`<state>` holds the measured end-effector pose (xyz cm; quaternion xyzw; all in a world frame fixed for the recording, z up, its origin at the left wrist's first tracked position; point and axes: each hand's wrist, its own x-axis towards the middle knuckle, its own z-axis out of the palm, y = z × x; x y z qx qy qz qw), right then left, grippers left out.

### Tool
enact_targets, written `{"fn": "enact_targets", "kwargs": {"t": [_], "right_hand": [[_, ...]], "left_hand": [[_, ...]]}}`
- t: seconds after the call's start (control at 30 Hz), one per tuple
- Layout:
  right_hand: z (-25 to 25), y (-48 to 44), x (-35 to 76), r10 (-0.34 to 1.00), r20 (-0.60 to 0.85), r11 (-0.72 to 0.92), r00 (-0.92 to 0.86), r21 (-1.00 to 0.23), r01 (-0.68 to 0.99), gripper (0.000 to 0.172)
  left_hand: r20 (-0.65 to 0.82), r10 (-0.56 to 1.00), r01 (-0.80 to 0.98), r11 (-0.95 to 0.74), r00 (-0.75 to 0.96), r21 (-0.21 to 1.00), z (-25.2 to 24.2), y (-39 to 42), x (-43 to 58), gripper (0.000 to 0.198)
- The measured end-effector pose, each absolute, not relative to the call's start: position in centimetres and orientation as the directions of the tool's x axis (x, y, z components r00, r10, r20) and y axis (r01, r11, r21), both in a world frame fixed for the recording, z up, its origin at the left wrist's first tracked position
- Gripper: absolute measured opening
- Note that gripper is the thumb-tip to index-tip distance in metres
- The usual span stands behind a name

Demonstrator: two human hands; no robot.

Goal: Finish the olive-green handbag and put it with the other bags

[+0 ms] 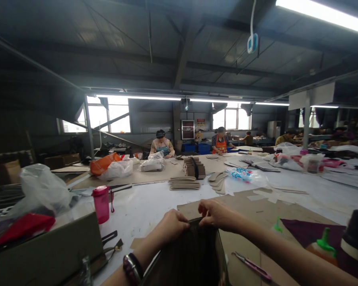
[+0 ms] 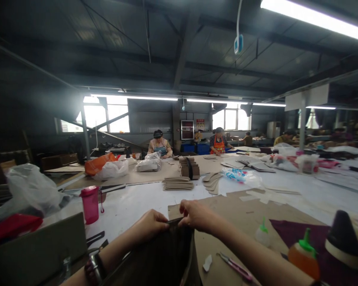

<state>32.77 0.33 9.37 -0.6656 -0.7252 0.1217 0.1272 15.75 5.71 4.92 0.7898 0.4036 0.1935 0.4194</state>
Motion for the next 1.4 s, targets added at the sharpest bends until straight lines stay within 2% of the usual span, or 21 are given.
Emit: {"fn": "enact_targets", "kwargs": {"t": [0.07,0.17,0.27,0.37,0.47,0.57,0.7,0.83,1.1,1.23,1.4], "right_hand": [[9.6,-0.8,32.8,0.998,0.055,0.056,-0.038,-0.363,0.930,0.032],[9.5,-2.7,32.6,0.997,0.071,0.042,-0.010,-0.452,0.891,0.052],[9.0,-3.6,32.8,0.997,-0.059,-0.068,0.043,-0.559,0.826,0.063],[9.0,-3.5,33.0,0.994,-0.112,-0.070,-0.001,-0.620,0.782,0.048],[9.7,-2.8,33.1,0.993,-0.015,0.081,-0.120,-0.651,0.755,0.030],[10.0,-2.1,32.8,0.969,0.029,0.197,-0.245,-0.689,0.698,0.033],[8.6,-1.3,32.2,0.944,-0.006,0.248,-0.329,-0.643,0.725,0.033],[7.3,-1.1,32.0,0.956,0.013,0.244,-0.292,-0.586,0.773,0.030],[7.5,-1.5,32.7,0.962,-0.060,0.192,-0.266,-0.545,0.816,0.031],[7.1,-0.6,32.7,0.978,-0.006,0.178,-0.207,-0.482,0.858,0.031],[6.5,0.9,32.1,0.973,-0.016,0.199,-0.232,-0.461,0.865,0.012]], "left_hand": [[-0.037,0.803,0.475,-0.314,0.594,0.822,5.3,5.5,15.8,0.011],[-0.042,0.802,0.472,-0.308,0.596,0.826,5.6,5.3,16.0,0.012],[-0.056,0.797,0.482,-0.306,0.601,0.821,5.9,5.1,15.9,0.011],[-0.067,0.806,0.515,-0.310,0.588,0.799,7.0,4.9,15.5,0.011],[-0.063,0.826,0.552,-0.316,0.560,0.771,8.7,4.7,14.4,0.017],[-0.062,0.845,0.586,-0.313,0.532,0.747,9.6,4.4,13.0,0.020],[-0.102,0.867,0.623,-0.264,0.487,0.737,8.4,3.9,12.1,0.016],[-0.110,0.873,0.610,-0.236,0.475,0.756,6.8,4.0,11.8,0.015],[-0.120,0.857,0.592,-0.238,0.501,0.770,6.5,4.7,11.7,0.020],[-0.136,0.847,0.582,-0.229,0.514,0.780,6.5,4.3,12.3,0.023],[-0.144,0.834,0.563,-0.222,0.533,0.796,6.3,3.8,12.7,0.026]]}}
